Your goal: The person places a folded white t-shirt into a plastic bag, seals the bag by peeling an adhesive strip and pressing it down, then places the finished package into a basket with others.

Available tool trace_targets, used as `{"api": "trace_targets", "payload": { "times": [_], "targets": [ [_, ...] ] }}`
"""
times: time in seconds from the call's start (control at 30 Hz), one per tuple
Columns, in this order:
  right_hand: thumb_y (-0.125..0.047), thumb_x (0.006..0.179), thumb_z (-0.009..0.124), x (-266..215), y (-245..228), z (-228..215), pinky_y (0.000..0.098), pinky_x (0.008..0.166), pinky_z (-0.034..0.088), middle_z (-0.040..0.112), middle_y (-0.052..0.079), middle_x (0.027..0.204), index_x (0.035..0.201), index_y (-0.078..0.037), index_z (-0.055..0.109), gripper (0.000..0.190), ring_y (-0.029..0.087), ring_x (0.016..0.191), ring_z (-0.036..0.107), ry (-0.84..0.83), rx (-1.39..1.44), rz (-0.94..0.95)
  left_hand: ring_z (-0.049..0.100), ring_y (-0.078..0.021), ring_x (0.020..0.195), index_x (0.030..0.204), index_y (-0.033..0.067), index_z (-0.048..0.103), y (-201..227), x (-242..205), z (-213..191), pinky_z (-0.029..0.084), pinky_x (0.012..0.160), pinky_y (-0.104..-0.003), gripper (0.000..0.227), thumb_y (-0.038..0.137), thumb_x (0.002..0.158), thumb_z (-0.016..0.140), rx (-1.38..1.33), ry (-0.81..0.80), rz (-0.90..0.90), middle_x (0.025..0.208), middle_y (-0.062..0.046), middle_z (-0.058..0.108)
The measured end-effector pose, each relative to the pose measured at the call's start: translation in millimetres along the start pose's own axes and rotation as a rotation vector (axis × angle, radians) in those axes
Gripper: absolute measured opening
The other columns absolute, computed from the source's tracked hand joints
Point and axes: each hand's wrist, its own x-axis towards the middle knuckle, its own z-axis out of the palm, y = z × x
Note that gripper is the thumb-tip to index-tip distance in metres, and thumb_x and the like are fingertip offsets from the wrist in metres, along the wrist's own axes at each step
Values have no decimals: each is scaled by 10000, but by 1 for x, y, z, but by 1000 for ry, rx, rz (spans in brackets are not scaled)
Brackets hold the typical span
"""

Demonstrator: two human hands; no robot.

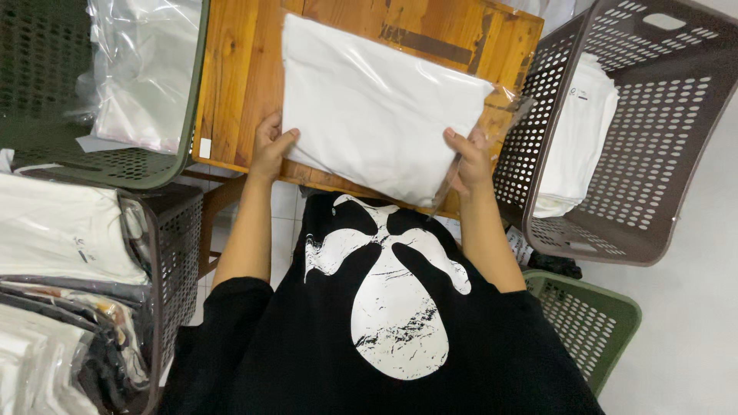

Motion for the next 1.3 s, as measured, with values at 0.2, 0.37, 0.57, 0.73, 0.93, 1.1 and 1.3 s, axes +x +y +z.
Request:
{"api": "trace_targets", "payload": {
  "times": [0.2,0.37,0.57,0.73,0.93,1.1,1.3],
  "targets": [
    [-87,737,637,46,18,-48,427,762,547,625,122,954,1118,-58,524,398,266,854,641,71,-53,166,601,-88,647,909,101,615,-38,23,-10,500,555,-209,184,133,747,693,169,104,-182,767,-19,632],
    [-240,792,650,52,42,-96,452,901,401,477,226,1041,1209,6,403,544,361,1034,492,655,-1116,-358,374,-461,1113,1214,26,453,14,11,23,303,929,-528,580,296,773,715,1236,363,306,1199,-298,360],
    [-532,831,459,13,86,-23,615,962,11,200,129,1417,1292,-271,441,530,405,1285,43,-177,-1847,-886,99,-389,1286,1314,246,421,-8,-14,67,-47,942,-626,515,461,847,464,1516,-138,348,1408,-118,257],
    [-576,837,399,12,94,-63,623,952,14,225,73,1423,1302,-289,417,547,326,1301,111,-316,-1898,-774,115,-398,1280,1317,252,412,-3,-9,62,6,933,-651,535,489,838,442,1562,-203,300,1418,-93,245],
    [-485,877,404,-23,74,-90,554,1024,107,88,211,1406,1370,-256,245,566,392,1300,78,-313,-1981,-302,-144,-234,1309,1405,365,-32,32,36,50,-49,979,-666,671,681,843,155,1781,-443,-140,1416,27,-165],
    [-246,793,614,-37,66,-64,459,882,367,553,118,1120,979,-122,647,225,323,925,509,-318,-1860,-871,184,-378,1249,1350,201,174,36,53,52,165,975,-621,436,107,1044,469,2060,145,43,1350,-220,202],
    [-275,824,562,14,68,-33,411,832,412,507,122,1097,1089,-123,553,305,321,957,490,-83,-1858,-879,322,-380,1186,1309,43,323,-3,-4,64,185,982,-529,779,471,694,536,1599,-201,222,1344,-190,282]
  ]
}}
